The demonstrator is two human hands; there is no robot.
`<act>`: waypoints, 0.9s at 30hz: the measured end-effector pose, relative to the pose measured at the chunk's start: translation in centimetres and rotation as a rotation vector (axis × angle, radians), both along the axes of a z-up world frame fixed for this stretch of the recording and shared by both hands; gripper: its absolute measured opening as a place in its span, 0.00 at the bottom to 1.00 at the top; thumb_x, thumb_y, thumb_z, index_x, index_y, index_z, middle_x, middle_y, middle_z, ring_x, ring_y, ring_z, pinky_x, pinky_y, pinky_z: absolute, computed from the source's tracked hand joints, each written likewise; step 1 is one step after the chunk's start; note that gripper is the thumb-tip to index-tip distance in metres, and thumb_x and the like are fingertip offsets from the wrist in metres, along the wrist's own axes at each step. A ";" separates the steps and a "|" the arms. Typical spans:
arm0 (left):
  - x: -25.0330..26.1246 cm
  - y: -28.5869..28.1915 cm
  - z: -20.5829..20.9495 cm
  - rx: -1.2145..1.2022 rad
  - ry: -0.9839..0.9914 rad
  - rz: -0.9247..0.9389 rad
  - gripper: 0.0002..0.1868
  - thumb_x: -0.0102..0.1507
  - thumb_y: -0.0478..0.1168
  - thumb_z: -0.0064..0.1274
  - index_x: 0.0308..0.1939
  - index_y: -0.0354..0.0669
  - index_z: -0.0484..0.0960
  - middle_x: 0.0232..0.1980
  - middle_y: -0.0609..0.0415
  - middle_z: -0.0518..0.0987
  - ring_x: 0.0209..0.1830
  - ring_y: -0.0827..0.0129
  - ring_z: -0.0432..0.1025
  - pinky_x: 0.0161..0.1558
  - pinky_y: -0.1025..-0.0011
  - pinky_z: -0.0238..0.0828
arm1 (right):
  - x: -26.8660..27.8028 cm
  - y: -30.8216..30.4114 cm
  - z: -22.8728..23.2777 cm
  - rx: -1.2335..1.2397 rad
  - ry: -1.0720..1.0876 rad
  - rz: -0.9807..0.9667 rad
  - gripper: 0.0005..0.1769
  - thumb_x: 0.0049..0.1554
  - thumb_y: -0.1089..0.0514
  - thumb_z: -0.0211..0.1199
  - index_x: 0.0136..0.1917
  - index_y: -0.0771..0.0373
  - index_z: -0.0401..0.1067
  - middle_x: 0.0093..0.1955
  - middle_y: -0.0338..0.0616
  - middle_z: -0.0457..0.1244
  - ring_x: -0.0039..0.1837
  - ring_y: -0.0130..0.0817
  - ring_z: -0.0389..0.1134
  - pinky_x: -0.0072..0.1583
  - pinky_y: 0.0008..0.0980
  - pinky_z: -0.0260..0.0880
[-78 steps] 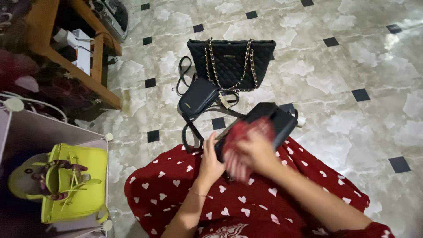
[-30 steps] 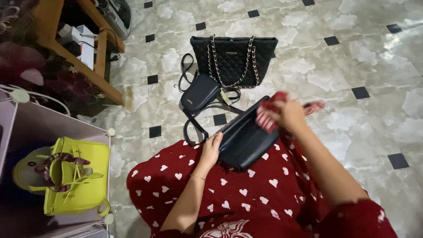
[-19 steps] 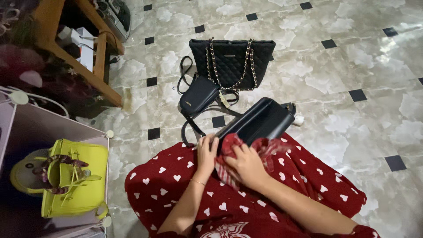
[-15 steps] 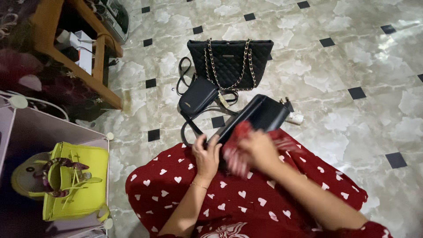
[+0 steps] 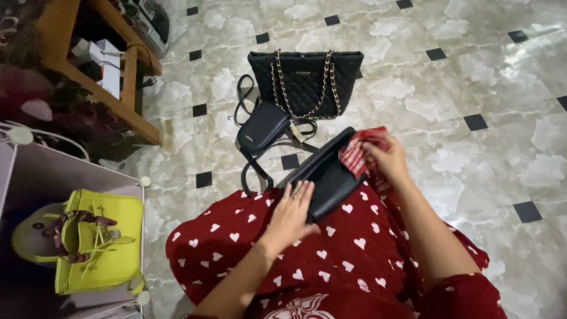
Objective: The person cleans several black handbags by spraying a liquid onto a red cloth and wiping the exterior surfaces. The person handles a small black handbag with a gold clasp, a larger quilted black handbag with a chain strap, and a small black pouch, wiping each one individually.
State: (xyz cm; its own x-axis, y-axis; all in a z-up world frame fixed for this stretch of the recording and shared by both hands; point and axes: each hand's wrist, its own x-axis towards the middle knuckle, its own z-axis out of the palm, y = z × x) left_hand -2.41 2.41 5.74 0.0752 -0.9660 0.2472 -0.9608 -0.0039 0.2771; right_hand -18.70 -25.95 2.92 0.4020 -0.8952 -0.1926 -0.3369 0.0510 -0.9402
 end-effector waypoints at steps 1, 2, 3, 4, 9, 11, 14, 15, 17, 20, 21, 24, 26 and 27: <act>0.5 -1.0 0.4 0.045 0.048 0.023 0.50 0.47 0.37 0.65 0.70 0.25 0.59 0.67 0.31 0.73 0.70 0.46 0.65 0.73 0.49 0.39 | -0.5 -1.0 -0.3 0.248 -0.108 -0.064 0.24 0.61 0.54 0.69 0.70 0.59 0.75 0.50 0.66 0.62 0.44 0.61 0.63 0.46 0.56 0.56; 1.2 -1.1 0.9 0.026 0.093 0.023 0.46 0.49 0.35 0.64 0.69 0.27 0.63 0.66 0.33 0.75 0.69 0.48 0.67 0.73 0.49 0.38 | -1.0 -2.0 -0.6 0.230 -0.282 -0.050 0.23 0.60 0.56 0.68 0.68 0.60 0.74 0.52 0.59 0.64 0.48 0.52 0.65 0.50 0.49 0.61; 2.2 -1.1 1.7 0.005 0.137 0.018 0.42 0.51 0.33 0.63 0.69 0.30 0.67 0.66 0.36 0.76 0.68 0.50 0.69 0.73 0.49 0.38 | -1.6 -3.1 -0.7 0.208 -0.456 -0.039 0.23 0.59 0.57 0.67 0.67 0.61 0.73 0.55 0.51 0.66 0.53 0.42 0.67 0.54 0.41 0.66; 3.1 -1.2 2.6 -0.016 0.182 0.014 0.38 0.53 0.31 0.61 0.68 0.33 0.70 0.65 0.38 0.78 0.67 0.52 0.71 0.73 0.50 0.37 | -2.4 -3.9 -0.7 0.185 -0.630 -0.026 0.22 0.58 0.58 0.66 0.65 0.62 0.72 0.58 0.44 0.67 0.57 0.33 0.69 0.58 0.34 0.71; 5.6 -1.8 7.4 0.071 0.771 0.232 0.27 0.59 0.34 0.60 0.64 0.38 0.78 0.47 0.48 0.87 0.39 0.67 0.83 0.62 0.63 0.66 | -7.1 -5.9 4.7 0.070 -0.969 -0.055 0.23 0.63 0.64 0.60 0.71 0.63 0.64 0.62 0.43 0.65 0.64 0.35 0.68 0.68 0.36 0.71; 5.8 -1.8 7.3 -0.052 1.055 0.230 0.25 0.60 0.36 0.60 0.61 0.35 0.78 0.48 0.49 0.85 0.42 0.70 0.81 0.52 0.67 0.78 | -8.5 -5.7 7.6 0.009 -1.049 -0.092 0.24 0.64 0.65 0.59 0.73 0.64 0.63 0.64 0.44 0.66 0.66 0.35 0.69 0.69 0.36 0.72; 6.3 -1.5 4.8 -0.228 1.299 0.230 0.22 0.62 0.36 0.61 0.59 0.31 0.79 0.48 0.47 0.83 0.44 0.67 0.77 0.49 0.70 0.75 | -8.8 -5.6 9.3 -0.070 -1.069 -0.078 0.21 0.66 0.65 0.59 0.72 0.65 0.63 0.59 0.44 0.67 0.59 0.33 0.70 0.62 0.33 0.74; 6.6 -1.5 3.8 -0.260 1.326 0.280 0.21 0.63 0.37 0.61 0.59 0.30 0.80 0.47 0.46 0.82 0.42 0.65 0.76 0.47 0.70 0.73 | -8.4 -6.0 9.1 -0.125 -1.051 -0.050 0.19 0.68 0.66 0.59 0.71 0.65 0.63 0.54 0.43 0.66 0.52 0.31 0.69 0.56 0.30 0.72; 7.1 -1.6 2.4 -0.352 1.526 0.339 0.20 0.63 0.38 0.61 0.56 0.31 0.81 0.47 0.46 0.82 0.41 0.62 0.76 0.45 0.68 0.73 | -7.1 -6.6 7.8 -0.172 -1.011 -0.057 0.18 0.69 0.65 0.61 0.71 0.65 0.65 0.48 0.40 0.65 0.42 0.26 0.64 0.46 0.24 0.66; 7.5 -1.4 1.8 -0.480 1.900 0.354 0.19 0.62 0.40 0.58 0.53 0.33 0.80 0.47 0.47 0.83 0.42 0.61 0.79 0.45 0.64 0.78 | -3.9 -6.2 6.5 -0.163 -0.880 -0.141 0.22 0.68 0.64 0.62 0.74 0.62 0.68 0.45 0.37 0.63 0.36 0.21 0.57 0.38 0.20 0.56; 7.7 -1.3 1.7 -0.481 1.927 0.355 0.19 0.62 0.41 0.57 0.53 0.32 0.80 0.47 0.48 0.84 0.43 0.62 0.80 0.47 0.65 0.78 | -2.4 -5.4 6.3 -0.170 -0.793 -0.155 0.26 0.66 0.64 0.62 0.77 0.59 0.68 0.45 0.37 0.63 0.37 0.23 0.56 0.38 0.23 0.56; 7.5 -1.3 0.0 -0.351 1.870 0.365 0.20 0.64 0.42 0.55 0.56 0.31 0.80 0.50 0.47 0.84 0.46 0.62 0.80 0.50 0.65 0.77 | 2.6 -2.5 7.1 -0.466 -0.505 0.112 0.22 0.61 0.69 0.60 0.69 0.63 0.72 0.62 0.47 0.69 0.57 0.32 0.71 0.58 0.31 0.72; 6.4 -1.7 -2.2 -0.267 1.847 0.399 0.22 0.66 0.43 0.55 0.60 0.33 0.78 0.53 0.49 0.83 0.50 0.65 0.78 0.54 0.66 0.74 | 6.2 2.3 7.5 -0.682 -0.018 0.078 0.20 0.54 0.71 0.57 0.58 0.66 0.79 0.53 0.51 0.71 0.51 0.38 0.73 0.53 0.36 0.75; 5.6 -2.1 -3.3 -0.244 1.867 0.426 0.23 0.67 0.43 0.54 0.63 0.35 0.77 0.56 0.52 0.81 0.53 0.68 0.77 0.57 0.68 0.72 | 8.4 4.1 8.1 -0.366 -0.088 0.336 0.11 0.63 0.60 0.56 0.55 0.60 0.78 0.48 0.45 0.71 0.45 0.36 0.75 0.49 0.36 0.74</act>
State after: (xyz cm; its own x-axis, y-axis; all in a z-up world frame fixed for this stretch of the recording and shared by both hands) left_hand 3.23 0.35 2.41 0.5490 -0.7777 -0.3062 0.5594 0.0696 0.8260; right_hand -10.29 -21.81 11.02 0.6802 -0.7160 0.1570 -0.1967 -0.3846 -0.9019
